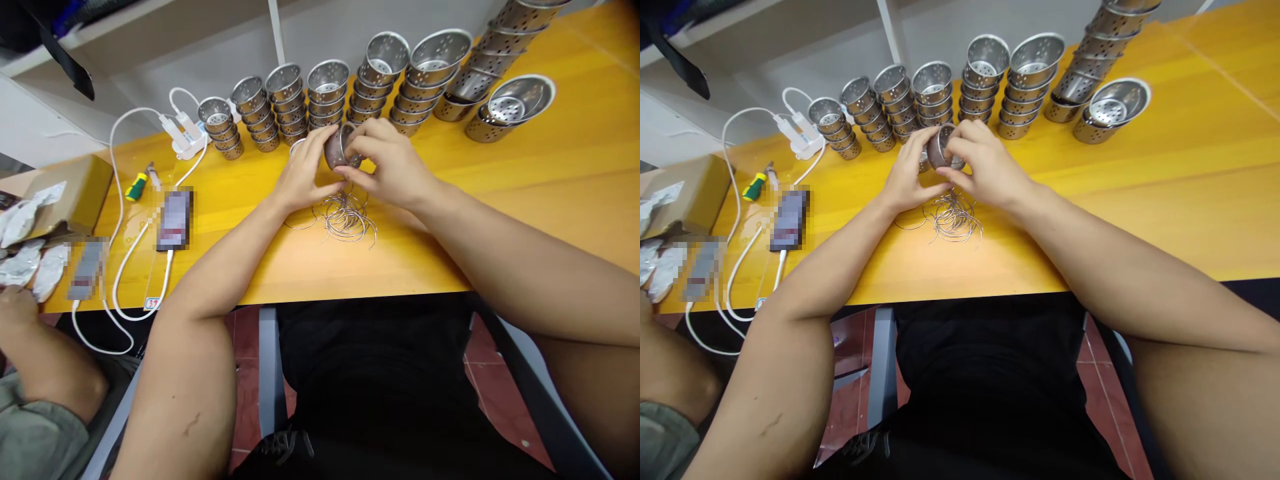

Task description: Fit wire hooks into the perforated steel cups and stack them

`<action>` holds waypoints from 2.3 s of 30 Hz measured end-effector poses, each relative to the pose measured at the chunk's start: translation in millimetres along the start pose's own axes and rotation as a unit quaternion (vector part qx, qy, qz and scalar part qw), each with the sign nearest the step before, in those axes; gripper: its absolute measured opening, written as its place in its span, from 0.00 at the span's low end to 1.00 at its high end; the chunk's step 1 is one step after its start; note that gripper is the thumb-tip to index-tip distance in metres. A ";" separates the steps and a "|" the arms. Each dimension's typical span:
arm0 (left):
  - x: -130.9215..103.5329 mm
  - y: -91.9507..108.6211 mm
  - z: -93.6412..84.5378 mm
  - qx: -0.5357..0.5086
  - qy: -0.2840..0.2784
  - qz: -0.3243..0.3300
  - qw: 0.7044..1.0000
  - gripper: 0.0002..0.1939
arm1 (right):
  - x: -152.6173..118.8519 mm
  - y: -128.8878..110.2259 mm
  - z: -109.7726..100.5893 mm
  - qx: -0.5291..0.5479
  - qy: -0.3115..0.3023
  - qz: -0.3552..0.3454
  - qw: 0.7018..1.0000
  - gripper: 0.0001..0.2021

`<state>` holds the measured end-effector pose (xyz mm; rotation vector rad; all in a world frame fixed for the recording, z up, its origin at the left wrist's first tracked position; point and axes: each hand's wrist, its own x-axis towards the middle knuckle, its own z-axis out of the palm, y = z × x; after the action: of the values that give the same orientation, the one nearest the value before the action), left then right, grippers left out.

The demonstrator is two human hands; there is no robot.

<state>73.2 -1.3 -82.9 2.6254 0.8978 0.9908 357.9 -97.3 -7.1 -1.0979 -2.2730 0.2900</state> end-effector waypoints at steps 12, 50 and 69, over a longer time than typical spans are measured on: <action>1.9 0.4 4.6 -0.006 0.013 0.001 1.000 0.49 | -2.2 15.1 6.7 0.051 0.059 -0.044 0.996 0.21; 5.7 -0.3 -15.3 -0.010 0.075 -0.100 0.992 0.61 | -3.4 37.9 1.0 0.045 0.105 0.072 0.991 0.36; -9.6 -88.1 6.2 -0.081 0.125 -0.169 0.974 0.64 | -7.0 42.7 6.1 0.116 -0.134 -0.058 0.982 0.18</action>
<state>29.9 63.3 -125.8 2.1498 1.2122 1.2551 385.0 -75.1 -33.3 -0.8457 -2.4497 0.6726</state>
